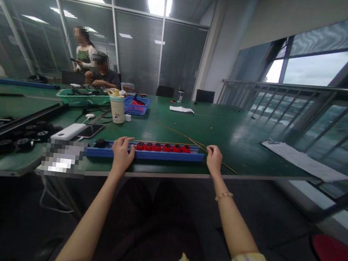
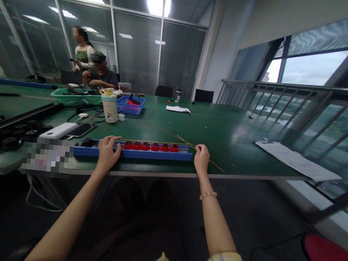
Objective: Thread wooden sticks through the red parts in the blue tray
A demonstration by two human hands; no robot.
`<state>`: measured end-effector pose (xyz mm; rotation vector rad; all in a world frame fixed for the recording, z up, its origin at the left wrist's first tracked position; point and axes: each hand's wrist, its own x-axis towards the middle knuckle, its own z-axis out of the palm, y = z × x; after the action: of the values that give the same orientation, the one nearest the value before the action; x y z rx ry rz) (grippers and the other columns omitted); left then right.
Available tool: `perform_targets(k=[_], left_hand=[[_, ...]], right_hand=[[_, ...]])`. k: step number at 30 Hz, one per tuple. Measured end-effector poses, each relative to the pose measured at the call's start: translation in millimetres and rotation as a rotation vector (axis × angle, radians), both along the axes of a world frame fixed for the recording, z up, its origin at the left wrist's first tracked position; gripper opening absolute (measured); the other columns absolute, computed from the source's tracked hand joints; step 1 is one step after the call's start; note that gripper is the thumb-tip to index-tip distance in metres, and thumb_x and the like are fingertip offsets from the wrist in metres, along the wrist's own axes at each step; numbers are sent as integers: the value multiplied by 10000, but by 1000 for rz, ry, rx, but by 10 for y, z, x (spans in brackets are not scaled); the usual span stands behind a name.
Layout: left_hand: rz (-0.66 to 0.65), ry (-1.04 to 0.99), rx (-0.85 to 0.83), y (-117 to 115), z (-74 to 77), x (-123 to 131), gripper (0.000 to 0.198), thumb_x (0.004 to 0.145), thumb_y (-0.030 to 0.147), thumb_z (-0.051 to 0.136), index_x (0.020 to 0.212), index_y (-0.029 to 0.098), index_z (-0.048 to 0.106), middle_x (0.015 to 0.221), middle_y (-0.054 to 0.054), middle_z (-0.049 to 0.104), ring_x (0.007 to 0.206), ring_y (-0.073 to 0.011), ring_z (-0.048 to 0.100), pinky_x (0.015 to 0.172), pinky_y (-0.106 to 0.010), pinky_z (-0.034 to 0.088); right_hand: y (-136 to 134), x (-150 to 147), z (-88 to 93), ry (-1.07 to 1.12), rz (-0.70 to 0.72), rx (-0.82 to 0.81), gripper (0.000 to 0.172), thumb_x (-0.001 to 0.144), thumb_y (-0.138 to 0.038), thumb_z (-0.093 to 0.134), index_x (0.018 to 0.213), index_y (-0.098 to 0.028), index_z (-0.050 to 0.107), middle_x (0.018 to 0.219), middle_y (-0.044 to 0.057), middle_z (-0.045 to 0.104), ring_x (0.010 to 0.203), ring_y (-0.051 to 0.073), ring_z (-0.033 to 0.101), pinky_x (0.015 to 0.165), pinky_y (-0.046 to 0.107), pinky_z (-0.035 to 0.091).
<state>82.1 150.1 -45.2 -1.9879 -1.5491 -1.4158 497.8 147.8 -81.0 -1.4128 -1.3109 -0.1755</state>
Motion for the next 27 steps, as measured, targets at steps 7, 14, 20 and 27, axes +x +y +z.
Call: perform_targets(k=[7, 14, 20, 27], left_hand=[[3, -2, -9, -2, 7, -9, 314, 889, 284, 483, 1141, 191, 646, 1136, -115, 588, 1099, -295, 511, 958, -436, 402], [4, 8, -5, 11, -5, -23, 318, 895, 286, 474, 1141, 182, 648, 1125, -120, 592, 1083, -295, 508, 943, -441, 404], [9, 14, -6, 22, -4, -32, 308, 892, 282, 471, 1124, 185, 650, 1115, -117, 596, 1077, -293, 508, 937, -442, 401], [1, 22, 0, 21, -1, -30, 307, 896, 289, 466, 1120, 187, 649, 1105, -113, 604, 1067, -291, 516, 922, -431, 406]], right_hand=[[-26, -22, 13, 91, -68, -91, 353, 931, -469, 360, 973, -191, 573, 871, 113, 685, 815, 248, 624, 782, 348, 444], [-57, -36, 51, 109, -83, -154, 399, 947, -496, 324, 1076, -192, 548, 787, 74, 670, 751, 228, 634, 721, 302, 426], [-97, -51, 77, 106, -92, -230, 445, 941, -574, 341, 1028, -207, 577, 694, 47, 655, 669, 220, 626, 644, 271, 392], [-134, -63, 96, -3, -127, -363, 406, 959, -486, 360, 916, -219, 663, 667, 50, 671, 643, 197, 617, 626, 254, 369]])
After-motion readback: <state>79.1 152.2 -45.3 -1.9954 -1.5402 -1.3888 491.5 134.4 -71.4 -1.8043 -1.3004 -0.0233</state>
